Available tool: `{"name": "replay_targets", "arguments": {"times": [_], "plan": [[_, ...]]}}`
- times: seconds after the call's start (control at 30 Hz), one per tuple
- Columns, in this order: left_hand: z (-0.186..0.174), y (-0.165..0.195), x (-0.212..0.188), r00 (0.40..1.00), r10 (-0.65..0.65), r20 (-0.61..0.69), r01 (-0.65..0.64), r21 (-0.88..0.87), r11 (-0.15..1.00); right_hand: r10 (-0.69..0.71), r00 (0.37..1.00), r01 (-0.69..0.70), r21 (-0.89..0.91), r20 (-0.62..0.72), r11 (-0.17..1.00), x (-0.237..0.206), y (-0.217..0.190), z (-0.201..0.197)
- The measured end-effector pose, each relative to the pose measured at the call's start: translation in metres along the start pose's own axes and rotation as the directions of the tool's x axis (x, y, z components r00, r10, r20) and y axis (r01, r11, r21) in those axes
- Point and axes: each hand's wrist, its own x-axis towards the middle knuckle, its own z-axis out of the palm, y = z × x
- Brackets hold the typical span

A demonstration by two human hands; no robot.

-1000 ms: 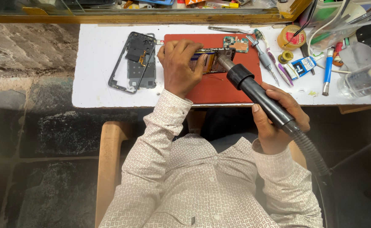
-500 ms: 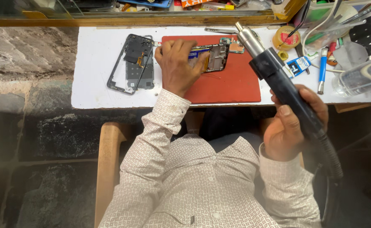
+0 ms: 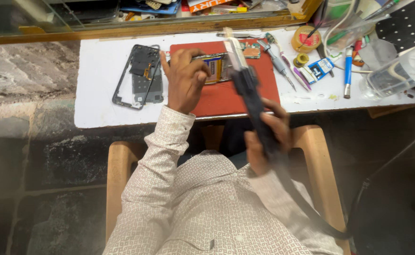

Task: The person cleans a disassembled smartphone with a spray bottle, then uses a heat gun to warm the device's edges. They peel off adhesive tape and remove the battery, then use a pen to mark the battery label.

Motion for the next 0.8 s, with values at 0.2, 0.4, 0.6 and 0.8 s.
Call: {"name": "replay_targets", "arguments": {"times": [0.2, 0.4, 0.6, 0.8], "plan": [[-0.006, 0.003, -0.002, 0.996, -0.090, 0.015, 0.090, -0.030, 0.995, -0.083, 0.983, 0.073, 0.064, 0.163, 0.995, 0.013, 0.036, 0.062], [0.010, -0.004, -0.004, 0.986, -0.139, -0.094, 0.141, 0.016, 0.990, 0.207, 0.971, -0.236, 0.345, 0.118, 0.909, -0.018, 0.039, 0.086], [0.019, -0.012, -0.002, 0.978, -0.172, -0.119, 0.170, -0.029, 0.985, 0.406, 0.775, -0.400, -0.121, 0.485, 0.908, -0.065, -0.002, 0.049], [0.028, -0.013, 0.003, 0.975, -0.142, -0.174, 0.144, 0.003, 0.990, 0.165, 0.698, -0.182, -0.050, 0.697, 0.982, -0.042, -0.066, -0.076]]}}
